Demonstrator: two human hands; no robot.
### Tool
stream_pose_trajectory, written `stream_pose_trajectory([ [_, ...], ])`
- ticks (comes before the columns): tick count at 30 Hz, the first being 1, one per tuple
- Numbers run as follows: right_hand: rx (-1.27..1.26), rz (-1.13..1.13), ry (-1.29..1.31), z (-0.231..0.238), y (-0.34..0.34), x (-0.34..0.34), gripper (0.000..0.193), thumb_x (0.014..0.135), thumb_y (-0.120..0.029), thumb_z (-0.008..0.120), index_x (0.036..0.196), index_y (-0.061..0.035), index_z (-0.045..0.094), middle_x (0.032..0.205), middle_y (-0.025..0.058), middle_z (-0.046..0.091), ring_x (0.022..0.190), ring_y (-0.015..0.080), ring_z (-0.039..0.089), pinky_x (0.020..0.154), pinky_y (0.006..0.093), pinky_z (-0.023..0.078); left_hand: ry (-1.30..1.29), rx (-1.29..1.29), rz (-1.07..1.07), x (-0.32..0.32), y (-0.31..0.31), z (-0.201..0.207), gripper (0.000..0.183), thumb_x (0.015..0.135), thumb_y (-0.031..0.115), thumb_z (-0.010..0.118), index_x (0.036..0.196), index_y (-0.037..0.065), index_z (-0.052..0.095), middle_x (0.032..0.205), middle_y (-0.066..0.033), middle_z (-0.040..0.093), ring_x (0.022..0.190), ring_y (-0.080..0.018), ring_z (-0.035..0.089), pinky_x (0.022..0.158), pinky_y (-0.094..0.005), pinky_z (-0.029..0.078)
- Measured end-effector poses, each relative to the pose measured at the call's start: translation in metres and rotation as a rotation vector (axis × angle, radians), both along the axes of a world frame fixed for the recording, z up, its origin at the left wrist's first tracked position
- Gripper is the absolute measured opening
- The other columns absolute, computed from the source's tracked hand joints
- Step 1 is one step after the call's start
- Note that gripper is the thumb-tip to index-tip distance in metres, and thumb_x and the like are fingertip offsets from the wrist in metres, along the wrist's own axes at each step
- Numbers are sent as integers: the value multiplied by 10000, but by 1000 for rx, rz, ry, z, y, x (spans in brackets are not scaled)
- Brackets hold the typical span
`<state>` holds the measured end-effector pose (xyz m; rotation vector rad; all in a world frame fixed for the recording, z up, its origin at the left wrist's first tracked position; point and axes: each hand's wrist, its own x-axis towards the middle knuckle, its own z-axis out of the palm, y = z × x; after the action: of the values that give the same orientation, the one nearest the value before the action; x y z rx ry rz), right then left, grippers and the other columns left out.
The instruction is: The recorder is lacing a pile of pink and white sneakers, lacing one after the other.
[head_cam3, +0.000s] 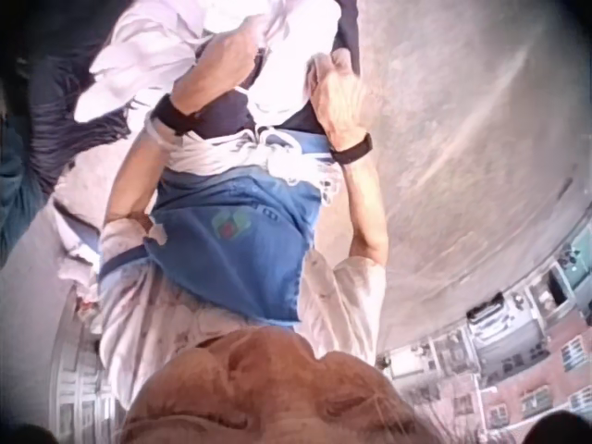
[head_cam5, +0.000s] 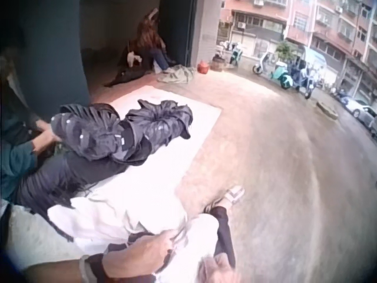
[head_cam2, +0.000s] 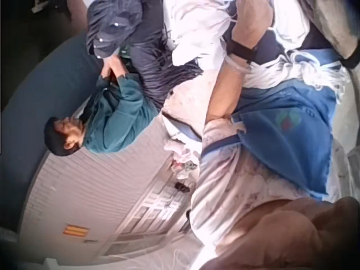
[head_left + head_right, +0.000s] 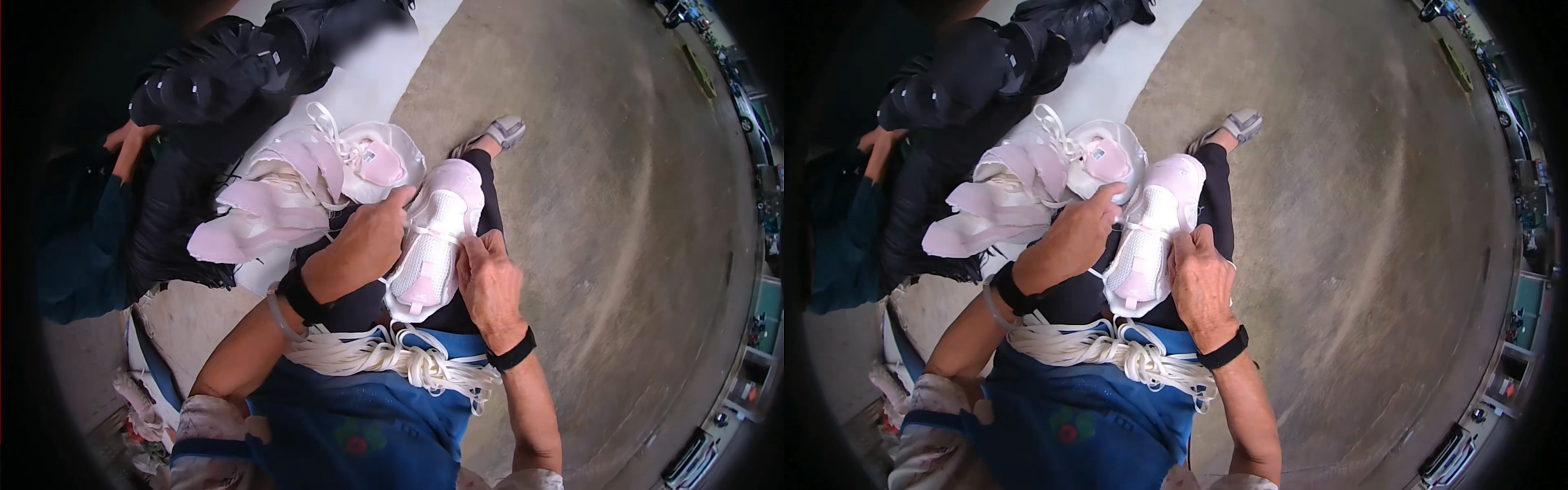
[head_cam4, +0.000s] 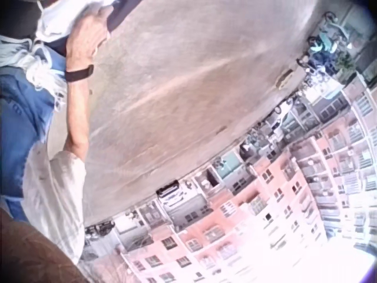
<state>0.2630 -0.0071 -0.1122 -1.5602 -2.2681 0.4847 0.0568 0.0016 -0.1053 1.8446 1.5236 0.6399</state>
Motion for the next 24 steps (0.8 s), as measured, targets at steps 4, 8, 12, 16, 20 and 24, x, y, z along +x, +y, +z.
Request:
stream_pose_trajectory([
  [4,-10,38,33,9,5,3,126,765,-65,653,861,-35,578,782,112,493,624,301,593,520,414,482,-67,-358,79,-1,8,9,284,907,141,554,1141,-16,522,924,-198,655,890,-335,646,781,-397,492],
  [8,-20,64,32,12,8,8,162,723,-34,666,854,-51,572,775,95,490,615,274,587,515,393,485,-88,-174,-52,-6,6,-7,249,895,154,586,1059,-30,553,856,-185,652,821,-321,650,773,-382,497],
  [12,66,51,11,15,13,17,197,689,1,669,846,-58,566,753,79,500,594,248,590,513,358,495,-134,-263,-49,-5,10,-4,190,874,121,612,979,-30,565,791,-164,637,717,-274,625,704,-357,493],
  [16,9,71,44,9,17,21,209,693,20,671,881,-51,612,757,71,537,597,241,602,521,336,503,-132,-358,-43,-6,14,1,144,859,84,621,943,-19,566,764,-142,630,666,-232,601,626,-330,470],
  [20,-6,89,93,1,13,24,224,708,18,675,921,-41,639,776,85,564,603,244,606,530,338,505,-159,-304,15,2,13,-2,120,854,69,623,918,-17,569,726,-122,611,634,-217,579,605,-320,460],
  [24,-294,11,286,12,20,25,175,759,-16,673,933,-9,660,794,125,598,639,251,620,582,343,512,-177,-154,-5,2,15,-7,89,819,30,616,860,19,537,659,-182,565,655,-366,597,590,-415,464],
])
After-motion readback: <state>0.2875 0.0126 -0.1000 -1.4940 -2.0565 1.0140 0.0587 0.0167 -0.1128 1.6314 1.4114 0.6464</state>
